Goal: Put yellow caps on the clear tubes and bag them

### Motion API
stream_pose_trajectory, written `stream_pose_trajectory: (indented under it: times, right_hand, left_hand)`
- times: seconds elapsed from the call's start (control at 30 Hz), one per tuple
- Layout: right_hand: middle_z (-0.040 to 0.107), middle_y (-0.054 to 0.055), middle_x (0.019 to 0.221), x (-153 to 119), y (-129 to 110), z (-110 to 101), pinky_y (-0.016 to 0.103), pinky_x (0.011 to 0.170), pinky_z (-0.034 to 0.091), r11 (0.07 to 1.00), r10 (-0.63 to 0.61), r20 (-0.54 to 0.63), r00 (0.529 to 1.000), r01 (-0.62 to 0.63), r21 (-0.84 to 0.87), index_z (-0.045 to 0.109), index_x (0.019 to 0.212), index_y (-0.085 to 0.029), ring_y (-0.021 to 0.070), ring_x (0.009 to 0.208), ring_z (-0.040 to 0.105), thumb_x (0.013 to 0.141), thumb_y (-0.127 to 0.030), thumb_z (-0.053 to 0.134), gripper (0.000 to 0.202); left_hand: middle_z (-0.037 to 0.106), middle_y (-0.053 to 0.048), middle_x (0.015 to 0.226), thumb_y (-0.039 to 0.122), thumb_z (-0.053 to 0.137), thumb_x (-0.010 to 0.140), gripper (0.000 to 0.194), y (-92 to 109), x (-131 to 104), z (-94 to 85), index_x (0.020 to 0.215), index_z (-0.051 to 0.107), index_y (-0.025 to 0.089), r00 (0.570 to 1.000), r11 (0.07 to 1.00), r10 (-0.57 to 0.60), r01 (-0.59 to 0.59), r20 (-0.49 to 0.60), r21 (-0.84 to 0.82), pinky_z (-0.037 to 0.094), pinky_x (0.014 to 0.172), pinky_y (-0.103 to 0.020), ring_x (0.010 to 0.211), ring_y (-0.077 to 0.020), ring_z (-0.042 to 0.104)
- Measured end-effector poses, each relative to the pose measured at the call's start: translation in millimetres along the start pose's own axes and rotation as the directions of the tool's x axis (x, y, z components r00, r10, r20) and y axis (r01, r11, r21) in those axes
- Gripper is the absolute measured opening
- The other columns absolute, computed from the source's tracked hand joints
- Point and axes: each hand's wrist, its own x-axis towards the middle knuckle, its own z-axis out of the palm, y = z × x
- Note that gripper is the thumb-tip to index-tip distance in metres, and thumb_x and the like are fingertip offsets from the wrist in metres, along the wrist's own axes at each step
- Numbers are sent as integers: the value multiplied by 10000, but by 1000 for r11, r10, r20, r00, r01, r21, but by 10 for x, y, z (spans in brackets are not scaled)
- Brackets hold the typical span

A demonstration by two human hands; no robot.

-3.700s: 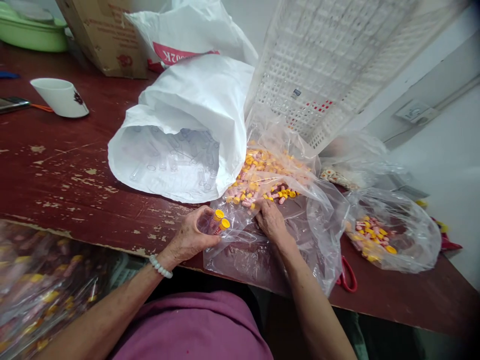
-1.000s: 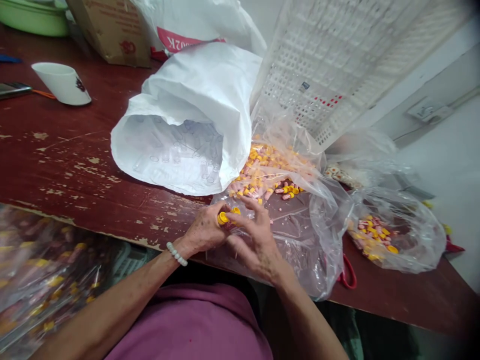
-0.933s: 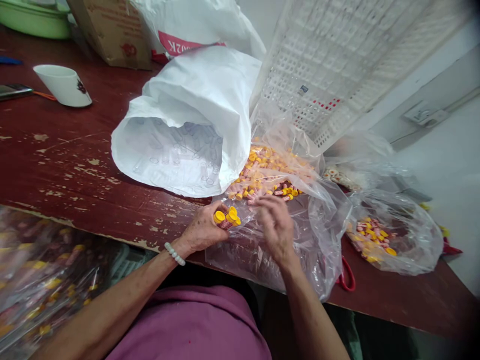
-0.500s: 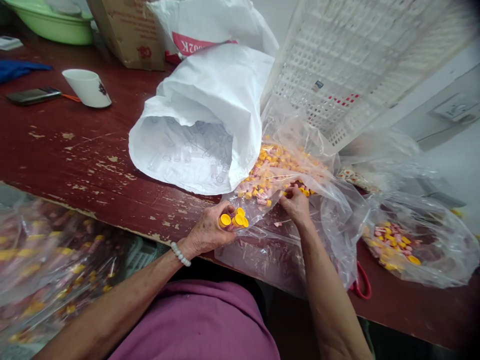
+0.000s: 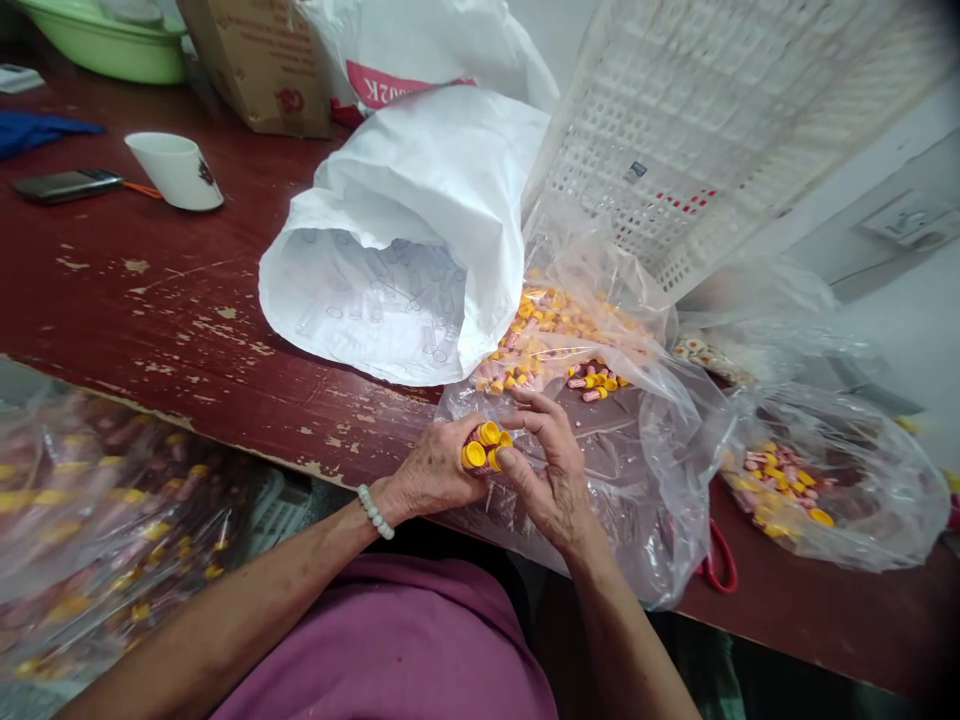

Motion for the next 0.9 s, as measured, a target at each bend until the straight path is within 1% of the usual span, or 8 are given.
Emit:
stream_pose_trajectory:
  times: [0.1, 0.23, 0.37, 0.43, 0.53, 0.63, 0.7, 0.9]
  right_hand:
    - [423, 85, 1324, -30, -10, -4, 464, 1012, 331, 996, -43, 36, 998, 45, -80, 591, 1013, -233, 267, 1242, 395, 821, -458, 541, 300]
    - [396, 94, 1376, -75, -15, 94, 474, 1044, 291, 971, -92, 130, 987, 117, -207, 558, 1086, -226, 288, 1261, 362, 737, -513, 624, 456]
    - [363, 93, 1400, -44, 23, 149, 454, 1036, 324, 976, -63, 186, 981, 100, -193, 557, 1056, -228, 281, 1262, 376, 720, -547, 639, 471]
    - [289, 106, 1434, -20, 28, 144, 450, 1033, 344, 984, -59, 156, 986, 84, -159, 515, 1152, -230, 286, 1289, 350, 704, -570, 646, 577]
    - [244, 149, 1453, -16, 3, 162, 499, 1069, 295, 979, -92, 103, 990, 109, -170, 286, 1372, -210, 313, 1346, 261, 648, -601, 682, 913]
    - [298, 168, 1438, -58, -22, 262, 518, 1077, 277, 959, -172, 227, 958, 216, -182, 154, 1427, -192, 329, 1340, 274, 582, -591, 736, 1101]
    - [370, 165, 1393, -87, -28, 363, 488, 1049, 331, 956, -196, 269, 943, 245, -162, 162, 1423, -187, 316, 1290, 358, 577, -510, 773, 1092]
    - [565, 102, 1116, -33, -95, 551, 405, 882, 463, 964, -207, 156, 966, 229, -135, 384, 1260, -194, 252, 1022, 544, 613, -299, 732, 742]
  left_hand:
    - [543, 20, 675, 196, 602, 665, 151, -8, -8, -17, 763, 489, 171, 1000, 999, -16, 16, 1, -36, 334, 534, -230, 573, -107, 454]
    - [589, -11, 730, 278, 638, 680, 190, -42, -12, -14, 780, 536, 153, 997, 992, -62, 66, 33, -109, 378, 574, -247, 630, -133, 508]
    - [617, -26, 775, 275, 677, 655, 233, -93, -26, -13, 823, 582, 144, 989, 959, -141, 145, 32, -243, 419, 623, -267, 681, -152, 540]
    - [623, -20, 781, 201, 728, 572, 316, -101, -34, -39, 851, 594, 138, 970, 870, -238, 234, 47, -433, 433, 611, -262, 677, -150, 543]
    - [601, -4, 732, 66, 718, 496, 349, -90, -60, -104, 823, 607, 122, 934, 658, -332, 331, 135, -676, 424, 553, -245, 611, -121, 510]
    - [564, 7, 655, 8, 683, 481, 291, -71, -113, -145, 740, 612, 121, 906, 484, -346, 397, 246, -780, 399, 498, -243, 545, -103, 466]
    - [561, 9, 629, -15, 652, 473, 275, -56, -148, -150, 706, 616, 127, 890, 398, -363, 417, 276, -817, 395, 485, -246, 533, -108, 466]
    - [599, 7, 598, -33, 606, 422, 236, -34, -198, -154, 606, 603, 115, 855, 231, -418, 425, 305, -875, 413, 494, -235, 542, -118, 507]
